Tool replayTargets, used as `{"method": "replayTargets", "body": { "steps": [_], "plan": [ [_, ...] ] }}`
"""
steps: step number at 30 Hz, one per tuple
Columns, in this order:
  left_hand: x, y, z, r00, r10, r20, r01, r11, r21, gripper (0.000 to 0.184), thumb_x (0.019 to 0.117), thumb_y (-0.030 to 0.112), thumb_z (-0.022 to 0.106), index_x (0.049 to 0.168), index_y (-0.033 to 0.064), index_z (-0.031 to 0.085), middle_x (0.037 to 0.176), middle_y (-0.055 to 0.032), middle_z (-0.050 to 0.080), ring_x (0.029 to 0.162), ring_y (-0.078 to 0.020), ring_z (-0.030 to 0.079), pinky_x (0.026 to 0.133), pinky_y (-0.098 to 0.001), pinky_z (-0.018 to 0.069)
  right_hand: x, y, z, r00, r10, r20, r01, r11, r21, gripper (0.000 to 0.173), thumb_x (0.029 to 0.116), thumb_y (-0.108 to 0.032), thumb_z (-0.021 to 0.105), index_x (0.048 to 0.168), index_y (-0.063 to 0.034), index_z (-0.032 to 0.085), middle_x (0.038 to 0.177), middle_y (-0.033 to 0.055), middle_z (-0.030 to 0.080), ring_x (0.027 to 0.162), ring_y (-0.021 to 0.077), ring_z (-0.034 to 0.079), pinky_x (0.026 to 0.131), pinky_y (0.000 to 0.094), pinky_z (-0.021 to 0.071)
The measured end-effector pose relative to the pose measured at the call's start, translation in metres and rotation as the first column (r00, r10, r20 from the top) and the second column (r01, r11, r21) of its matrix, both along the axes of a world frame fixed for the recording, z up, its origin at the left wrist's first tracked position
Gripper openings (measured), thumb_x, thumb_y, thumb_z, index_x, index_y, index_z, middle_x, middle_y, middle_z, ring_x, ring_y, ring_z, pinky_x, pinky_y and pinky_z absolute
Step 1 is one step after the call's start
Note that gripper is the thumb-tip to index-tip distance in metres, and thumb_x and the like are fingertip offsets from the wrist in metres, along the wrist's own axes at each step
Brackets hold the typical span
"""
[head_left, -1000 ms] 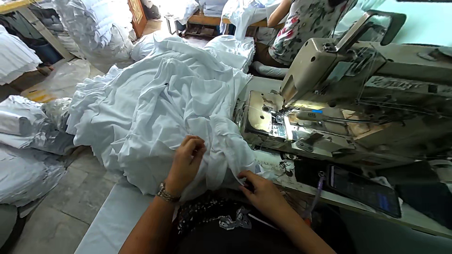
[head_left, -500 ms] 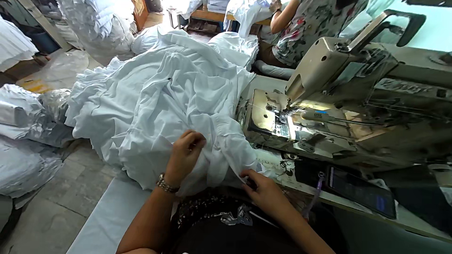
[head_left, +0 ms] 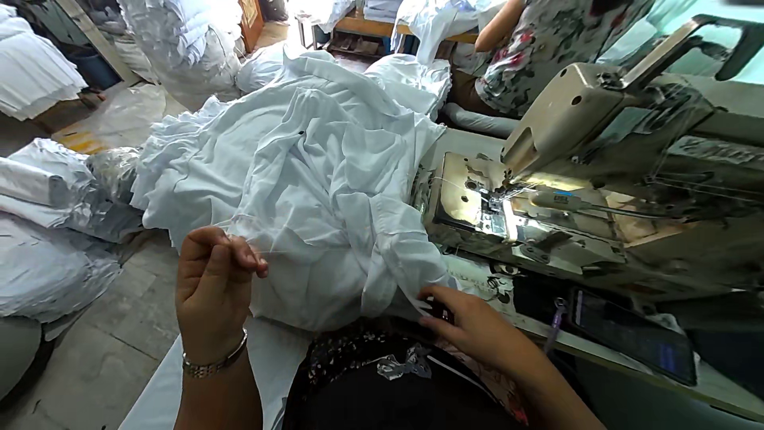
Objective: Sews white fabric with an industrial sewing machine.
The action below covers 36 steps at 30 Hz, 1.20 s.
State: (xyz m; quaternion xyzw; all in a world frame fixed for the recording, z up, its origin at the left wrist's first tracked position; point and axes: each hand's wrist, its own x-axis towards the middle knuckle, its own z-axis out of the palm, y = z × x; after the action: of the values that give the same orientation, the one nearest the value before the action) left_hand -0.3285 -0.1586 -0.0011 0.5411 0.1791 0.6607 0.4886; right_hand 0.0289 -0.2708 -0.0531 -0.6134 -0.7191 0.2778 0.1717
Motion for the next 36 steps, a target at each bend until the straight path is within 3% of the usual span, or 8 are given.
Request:
{"method": "replayTargets", "body": {
  "steps": [5,15,20,22,24,26,31,36],
  "plan": [
    [0.007,-0.004,-0.001,0.995,-0.074,-0.072,0.078,0.995,0.057,0.014,0.1068,0.027,0.054,0.113,0.0219,0.065,0.088,0.0018,0.072,0.080,-0.0130,0.073,0.077,-0.0299,0.0629,-0.023,0.029,0.018,0.998,-0.025,-0.050,0.041,0.932,0.361,0.032,0.1017,-0.031,0.059,0.122,-0.0080,0.066,0.100,0.0069,0.071,0.077,0.0138,0.066,0.070,0.0317,0.0585],
    [-0.003,-0.025,0.011,0.975,-0.191,-0.114,0.205,0.971,0.125,0.015,0.1060,0.024,0.056,0.115,0.0162,0.065,0.086,-0.0006,0.071,0.077,-0.0140,0.072,0.074,-0.0292,0.0623,-0.060,0.076,0.008,0.967,-0.149,0.206,0.015,0.844,0.537,0.020,0.0971,-0.016,0.059,0.106,-0.0099,0.076,0.097,0.0114,0.069,0.077,0.0261,0.070,0.064,0.0425,0.0595],
    [-0.054,-0.019,0.011,0.954,0.076,-0.290,-0.026,0.985,0.172,0.017,0.1062,0.031,0.055,0.117,0.0249,0.067,0.091,0.0056,0.073,0.080,-0.0102,0.071,0.077,-0.0280,0.0614,-0.048,0.073,0.007,0.970,-0.215,0.111,0.121,0.829,0.545,0.020,0.0981,-0.017,0.059,0.105,-0.0103,0.077,0.099,0.0108,0.071,0.080,0.0250,0.071,0.067,0.0438,0.0601],
    [-0.097,-0.008,0.000,0.795,0.421,-0.436,-0.364,0.907,0.212,0.016,0.1075,0.028,0.053,0.117,0.0233,0.064,0.094,0.0040,0.073,0.085,-0.0116,0.072,0.081,-0.0309,0.0616,-0.040,0.066,0.010,0.971,-0.239,0.012,0.196,0.823,0.533,0.022,0.0981,-0.022,0.062,0.110,-0.0084,0.074,0.100,0.0113,0.069,0.076,0.0218,0.068,0.065,0.0413,0.0596],
    [-0.144,-0.001,-0.022,0.237,0.651,-0.721,-0.713,0.620,0.326,0.025,0.1049,0.014,0.053,0.125,0.0001,0.057,0.117,-0.0148,0.066,0.102,-0.0243,0.070,0.088,-0.0401,0.0596,-0.035,0.059,0.011,0.965,-0.260,-0.033,0.238,0.816,0.526,0.029,0.0964,-0.030,0.065,0.112,-0.0065,0.072,0.097,0.0119,0.067,0.072,0.0210,0.065,0.061,0.0398,0.0572],
    [-0.171,-0.003,-0.043,-0.169,0.223,-0.960,-0.849,0.461,0.257,0.059,0.0934,0.007,0.065,0.148,-0.0041,0.046,0.160,-0.0357,0.026,0.131,-0.0572,0.048,0.101,-0.0687,0.0458,-0.035,0.048,0.007,0.967,-0.252,-0.024,0.231,0.839,0.494,0.040,0.0935,-0.041,0.070,0.108,-0.0038,0.070,0.091,0.0127,0.066,0.070,0.0231,0.063,0.059,0.0413,0.0551],
    [-0.151,-0.001,-0.075,-0.091,-0.221,-0.971,-0.826,0.562,-0.050,0.055,0.0937,0.004,0.067,0.146,0.0016,0.052,0.132,-0.0388,0.057,0.117,-0.0585,0.059,0.094,-0.0753,0.0465,-0.046,0.035,-0.024,0.970,-0.205,0.128,0.130,0.888,0.440,0.040,0.0915,-0.045,0.071,0.094,-0.0046,0.068,0.081,0.0111,0.064,0.069,0.0263,0.067,0.057,0.0431,0.0558],
    [-0.061,0.008,-0.020,-0.164,0.302,-0.939,-0.665,0.669,0.332,0.037,0.0965,0.005,0.060,0.132,-0.0061,0.061,0.134,-0.0397,0.052,0.108,-0.0571,0.062,0.087,-0.0692,0.0519,-0.041,0.034,-0.027,0.961,-0.238,0.142,0.140,0.860,0.491,0.018,0.0914,-0.023,0.068,0.094,-0.0054,0.071,0.086,0.0107,0.069,0.073,0.0251,0.070,0.061,0.0431,0.0584]
  ]
}}
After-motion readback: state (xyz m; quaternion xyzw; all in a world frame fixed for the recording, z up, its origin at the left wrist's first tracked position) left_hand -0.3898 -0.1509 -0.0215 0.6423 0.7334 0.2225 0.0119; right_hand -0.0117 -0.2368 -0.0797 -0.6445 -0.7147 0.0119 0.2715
